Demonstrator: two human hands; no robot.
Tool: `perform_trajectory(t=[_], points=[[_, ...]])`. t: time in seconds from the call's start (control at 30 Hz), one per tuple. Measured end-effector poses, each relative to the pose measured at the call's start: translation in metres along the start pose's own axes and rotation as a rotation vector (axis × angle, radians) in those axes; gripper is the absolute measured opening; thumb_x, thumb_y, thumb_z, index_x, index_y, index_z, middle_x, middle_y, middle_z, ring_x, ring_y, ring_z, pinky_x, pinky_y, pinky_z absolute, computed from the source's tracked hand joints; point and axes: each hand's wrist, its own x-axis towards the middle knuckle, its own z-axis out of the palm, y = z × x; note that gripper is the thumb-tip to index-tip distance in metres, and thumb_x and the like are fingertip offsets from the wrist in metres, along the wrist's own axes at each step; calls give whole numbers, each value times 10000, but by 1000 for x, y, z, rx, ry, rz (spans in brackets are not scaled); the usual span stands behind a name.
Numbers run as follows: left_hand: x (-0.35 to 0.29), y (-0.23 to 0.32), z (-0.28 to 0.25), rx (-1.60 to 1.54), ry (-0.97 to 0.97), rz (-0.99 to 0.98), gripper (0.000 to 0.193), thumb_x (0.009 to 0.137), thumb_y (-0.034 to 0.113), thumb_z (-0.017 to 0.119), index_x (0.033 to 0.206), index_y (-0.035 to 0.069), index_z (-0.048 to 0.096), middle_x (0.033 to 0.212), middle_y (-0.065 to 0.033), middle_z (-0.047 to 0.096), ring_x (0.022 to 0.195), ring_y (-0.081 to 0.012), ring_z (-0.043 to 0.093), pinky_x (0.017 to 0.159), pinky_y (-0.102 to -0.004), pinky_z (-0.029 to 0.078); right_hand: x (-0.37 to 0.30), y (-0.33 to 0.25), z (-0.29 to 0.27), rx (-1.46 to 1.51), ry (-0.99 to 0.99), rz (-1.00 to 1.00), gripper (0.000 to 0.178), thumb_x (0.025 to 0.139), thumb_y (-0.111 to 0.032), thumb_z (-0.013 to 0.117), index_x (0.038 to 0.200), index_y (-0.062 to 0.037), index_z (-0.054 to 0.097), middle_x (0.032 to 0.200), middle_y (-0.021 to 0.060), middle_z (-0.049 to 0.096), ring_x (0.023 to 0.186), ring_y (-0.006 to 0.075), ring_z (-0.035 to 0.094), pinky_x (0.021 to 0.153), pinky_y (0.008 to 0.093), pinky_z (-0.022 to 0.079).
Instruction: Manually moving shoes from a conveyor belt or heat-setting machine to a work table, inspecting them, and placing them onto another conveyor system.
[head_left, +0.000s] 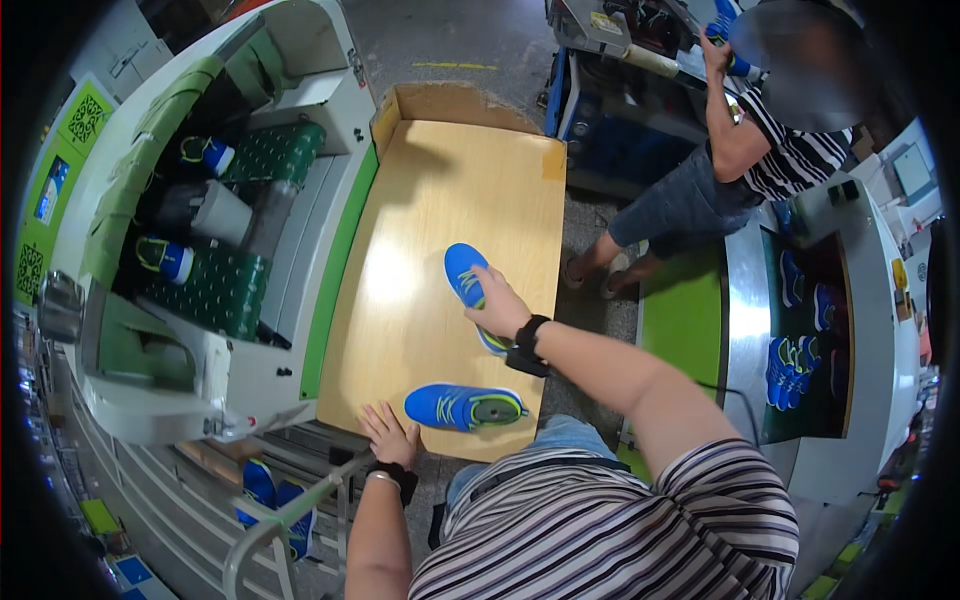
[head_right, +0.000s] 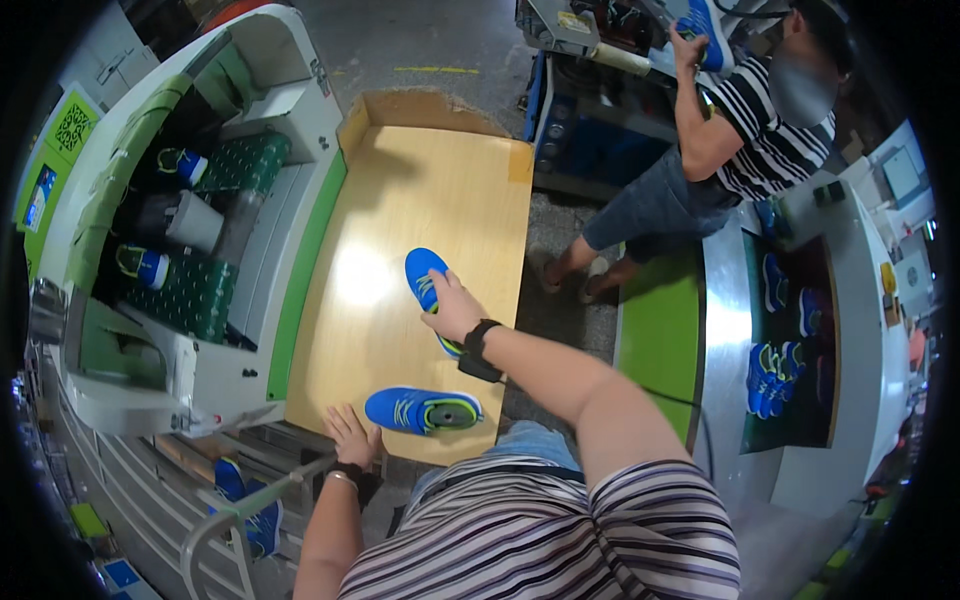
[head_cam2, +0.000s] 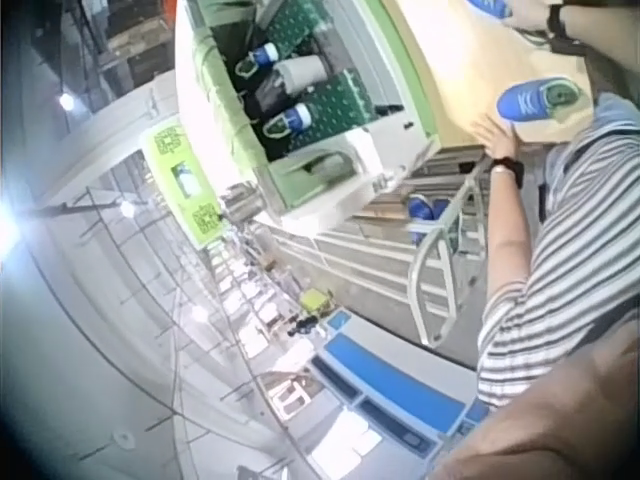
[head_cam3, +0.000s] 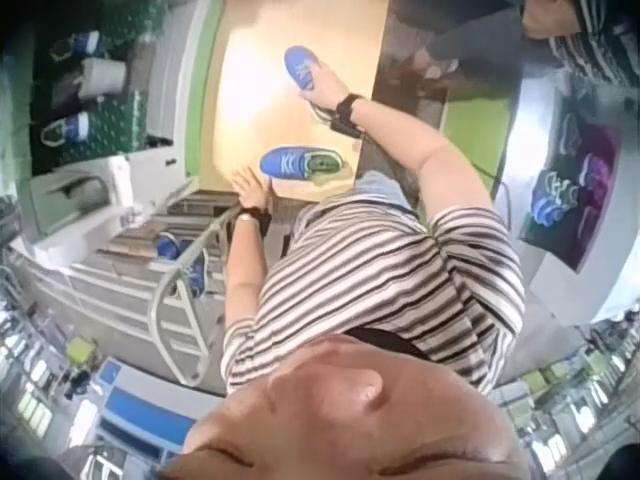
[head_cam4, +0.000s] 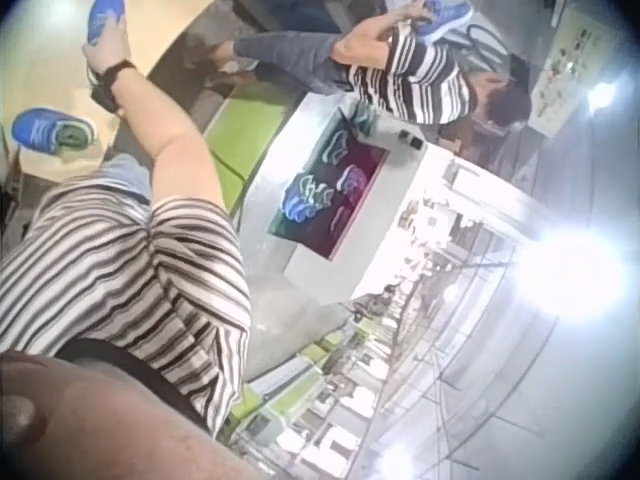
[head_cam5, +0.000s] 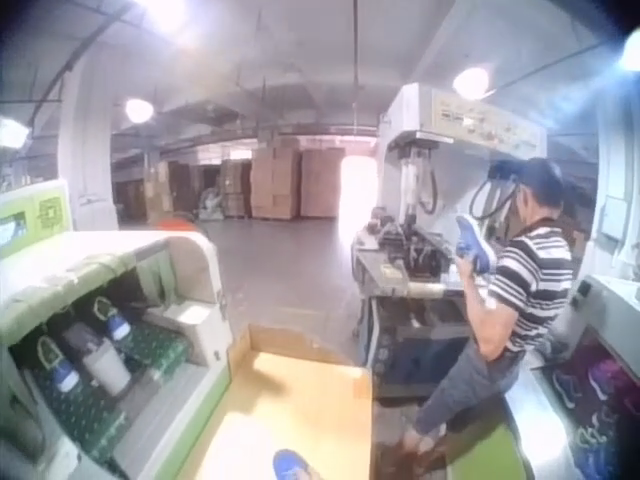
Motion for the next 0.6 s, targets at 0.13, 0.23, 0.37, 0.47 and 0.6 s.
perform_trajectory(t=[0.13,0.23,0.37,0.47,0.6], points=[[7,-16,21,49,134,29,943,885,516,582,1564,159,35,1607,-207,-106,1460,-476,-58,1062,-677,268,-17,8,39,264,408,46,936,733,-141,744,1503,-101,212,1384,328,412,1228,466,482,1017,455,444],[5,-13,18,0,84,-8,926,901,520,554,1567,206,-7,1611,-154,-160,1468,-439,-102,1054,-692,259,-48,16,30,288,286,62,919,740,-133,735,1496,-67,216,1282,310,522,1145,448,557,995,441,457],[4,-5,9,-9,36,-29,918,907,513,547,1565,215,-19,1609,-132,-186,1472,-413,-120,1051,-699,258,-91,35,44,297,353,-122,869,751,-150,734,1485,-62,276,1327,293,512,1213,407,534,1018,396,443],[2,-2,4,-28,14,-41,916,908,514,546,1565,214,-17,1608,-129,-190,1472,-412,-120,1047,-706,256,-118,37,46,474,276,112,783,772,-168,721,1449,-29,351,1329,270,525,1233,389,523,1034,385,428],[3,-4,3,-72,35,-24,913,911,511,544,1564,224,-27,1608,-122,-191,1470,-412,-128,1039,-714,260,-123,34,56,394,366,38,715,799,-199,702,1413,5,398,1326,260,534,1238,372,524,1050,376,411]])
